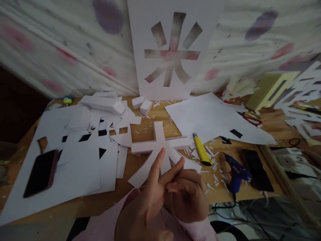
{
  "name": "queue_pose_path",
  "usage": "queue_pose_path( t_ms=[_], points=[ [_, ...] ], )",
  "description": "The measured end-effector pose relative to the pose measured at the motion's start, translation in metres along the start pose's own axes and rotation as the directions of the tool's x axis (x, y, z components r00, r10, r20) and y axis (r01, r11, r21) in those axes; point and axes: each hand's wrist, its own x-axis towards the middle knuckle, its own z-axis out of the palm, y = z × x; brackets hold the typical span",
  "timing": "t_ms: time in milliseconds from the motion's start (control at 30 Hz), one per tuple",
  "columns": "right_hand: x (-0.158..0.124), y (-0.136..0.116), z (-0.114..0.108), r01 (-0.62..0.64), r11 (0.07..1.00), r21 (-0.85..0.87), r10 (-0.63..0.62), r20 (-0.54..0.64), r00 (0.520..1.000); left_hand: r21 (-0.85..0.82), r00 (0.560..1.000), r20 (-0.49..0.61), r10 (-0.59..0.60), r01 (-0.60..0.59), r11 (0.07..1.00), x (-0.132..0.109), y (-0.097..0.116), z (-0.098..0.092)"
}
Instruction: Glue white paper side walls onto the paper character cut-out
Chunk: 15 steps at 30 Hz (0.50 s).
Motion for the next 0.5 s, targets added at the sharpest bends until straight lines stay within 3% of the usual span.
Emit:
queue_pose_path(
  t_ms=[67,167,233,333,400,500],
  points=[
    [0.007,-0.002,0.000,0.007,0.997,0.071,-0.004,-0.040,0.999,0.051,1.000,0.020,0.023,-0.024,0.998,0.001,-0.002,-0.002],
    [0.010,-0.002,0.000,-0.024,0.995,0.092,0.029,-0.050,0.998,0.310,0.999,-0.042,-0.018,0.031,0.950,0.002,-0.002,-0.006],
    [0.010,-0.002,0.000,-0.039,0.996,0.082,0.043,-0.040,0.998,0.496,0.995,-0.092,-0.036,0.077,0.865,0.002,0.000,-0.006],
    [0.010,-0.002,0.000,-0.052,0.996,0.075,0.054,-0.020,0.998,0.706,0.998,-0.069,-0.006,0.053,0.706,0.002,0.005,0.000],
    [0.010,-0.002,0.001,-0.071,0.995,0.067,0.073,-0.025,0.997,0.789,0.999,-0.044,0.029,0.017,0.614,0.002,0.009,0.006],
    [0.012,-0.004,0.001,-0.072,0.996,0.052,0.073,-0.025,0.997,0.832,0.997,-0.016,0.078,-0.030,0.554,0.002,0.012,0.014]
  ],
)
